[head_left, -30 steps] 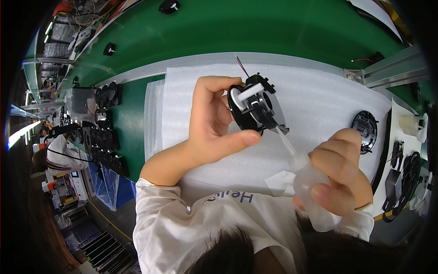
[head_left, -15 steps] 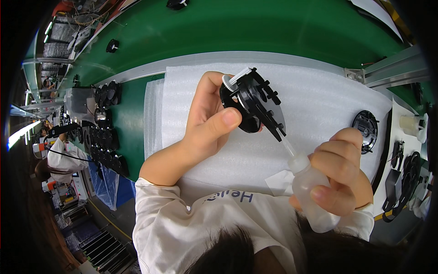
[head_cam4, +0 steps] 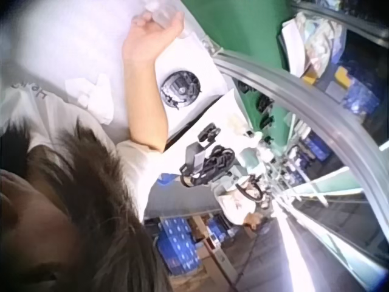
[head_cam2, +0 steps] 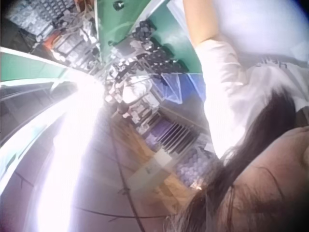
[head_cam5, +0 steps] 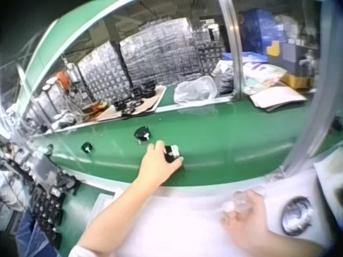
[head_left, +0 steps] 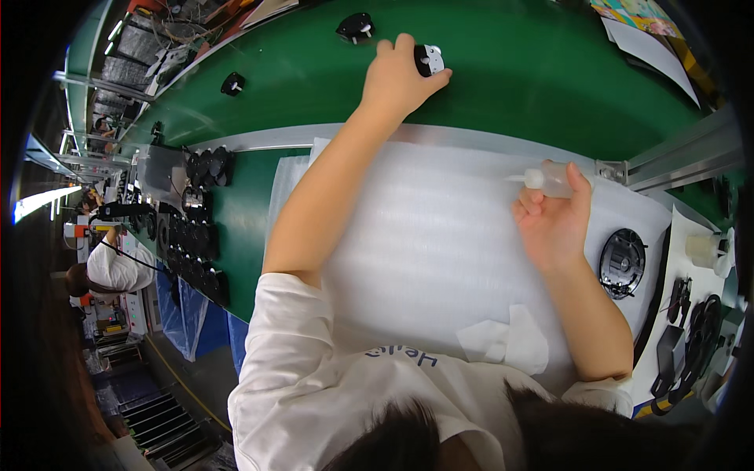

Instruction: Assembling small mechanical components at a factory assembly line workstation using a squeeze bottle to apply liquid.

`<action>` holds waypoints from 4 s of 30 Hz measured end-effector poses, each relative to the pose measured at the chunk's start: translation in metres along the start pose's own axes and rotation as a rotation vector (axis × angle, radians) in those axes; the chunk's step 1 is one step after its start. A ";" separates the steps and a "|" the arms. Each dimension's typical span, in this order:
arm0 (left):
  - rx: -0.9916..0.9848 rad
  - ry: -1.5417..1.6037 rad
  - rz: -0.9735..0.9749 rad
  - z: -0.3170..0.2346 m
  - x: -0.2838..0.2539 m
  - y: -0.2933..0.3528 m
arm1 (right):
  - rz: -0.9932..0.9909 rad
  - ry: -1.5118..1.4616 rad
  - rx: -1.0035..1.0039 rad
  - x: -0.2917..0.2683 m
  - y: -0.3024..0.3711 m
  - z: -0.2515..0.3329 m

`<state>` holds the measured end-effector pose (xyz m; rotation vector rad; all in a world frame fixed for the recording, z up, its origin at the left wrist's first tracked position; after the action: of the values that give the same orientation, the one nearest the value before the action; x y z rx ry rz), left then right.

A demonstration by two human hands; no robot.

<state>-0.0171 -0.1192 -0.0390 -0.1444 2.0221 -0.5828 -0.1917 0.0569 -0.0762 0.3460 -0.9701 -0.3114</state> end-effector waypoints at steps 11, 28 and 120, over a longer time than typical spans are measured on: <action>-0.069 -0.115 -0.170 0.070 0.022 -0.088 | -0.121 -0.020 -0.083 -0.001 -0.002 0.005; -0.514 0.178 0.445 0.089 -0.006 -0.058 | -0.023 0.023 -0.042 0.003 -0.002 0.001; -0.469 1.612 0.659 -0.056 -0.076 0.134 | 0.656 1.035 -1.545 0.046 0.094 0.023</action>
<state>-0.0082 0.0431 -0.0173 0.9928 3.4199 0.4448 -0.1769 0.1198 0.0098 -1.1336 0.3651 -0.1563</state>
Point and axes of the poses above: each hand's wrist, its own y-axis away from the middle knuckle, its own x-axis out of the palm, z = x × y, the point moved 3 cm from there along -y, towards the middle knuckle, and after that the axes turned 8 degrees about -z, right-handed, at the moved point
